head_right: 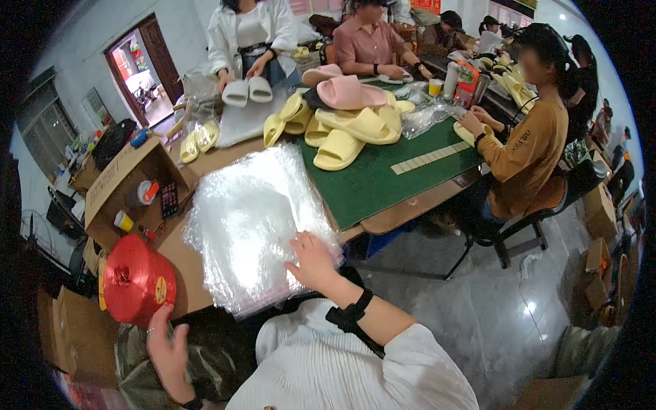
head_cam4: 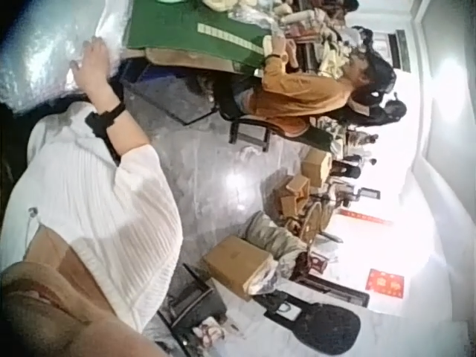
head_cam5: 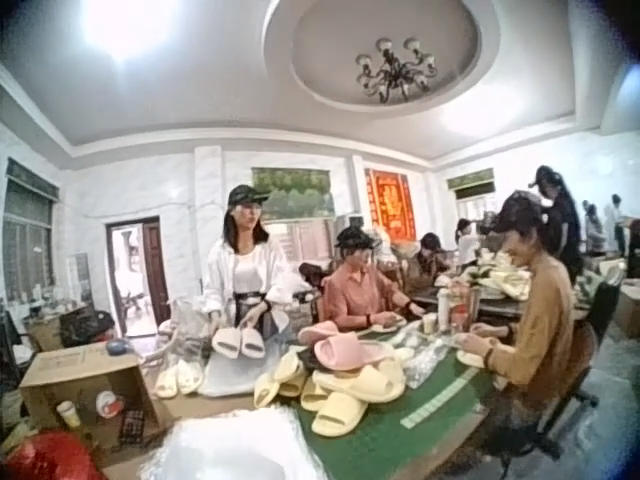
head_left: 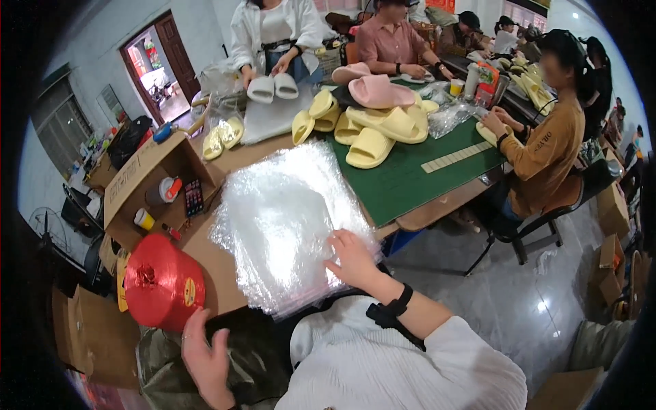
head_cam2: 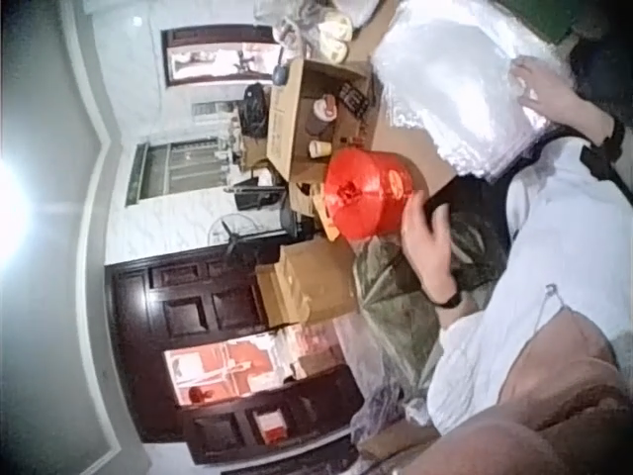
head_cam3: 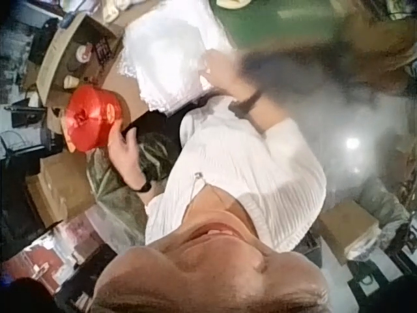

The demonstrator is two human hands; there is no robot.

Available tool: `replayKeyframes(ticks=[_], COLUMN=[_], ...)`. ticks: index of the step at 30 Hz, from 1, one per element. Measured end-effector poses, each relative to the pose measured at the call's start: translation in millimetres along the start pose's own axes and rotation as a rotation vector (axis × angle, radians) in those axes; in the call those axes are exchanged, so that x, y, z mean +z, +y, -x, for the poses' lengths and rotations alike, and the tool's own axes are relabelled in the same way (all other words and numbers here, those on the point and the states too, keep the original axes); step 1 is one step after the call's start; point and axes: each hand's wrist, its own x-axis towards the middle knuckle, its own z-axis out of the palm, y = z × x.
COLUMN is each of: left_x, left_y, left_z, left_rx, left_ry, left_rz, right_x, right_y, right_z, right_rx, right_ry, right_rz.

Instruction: Packing yellow and white foam slippers into clear plastic bags.

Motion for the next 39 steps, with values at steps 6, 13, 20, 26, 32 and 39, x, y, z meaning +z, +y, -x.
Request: replayKeyframes(ticks=[6, 13, 20, 26, 32, 39], left_x=[126, 210, 225, 223, 219, 220], left_y=[34, -1, -13, -15, -12, -10], left_z=[-65, -96, -94, -95, -92, -89], left_rx=[0.326, 0.397, 0.333, 0.351, 0.332, 0.321], left_ry=[-0.206, -0.169, -0.183, -0.169, -0.191, -0.187], left_rz=[0.021, -0.180, -0.142, -0.136, -0.094, -0.089], right_x=[2, -1, -56, -89, -83, -91], right_y=[-2, 2, 23, 121, 194, 212], right_z=[2, 1, -48, -131, -185, -200], right_rx=[-0.009, -0.015, 0.253, 0.288, 0.513, 0.502], right_ry=[-0.011, -0.028, -0.115, 0.216, 0.119, 0.001], right_rz=[0.018, 0.015, -0.411, 0.112, 0.297, 0.410])
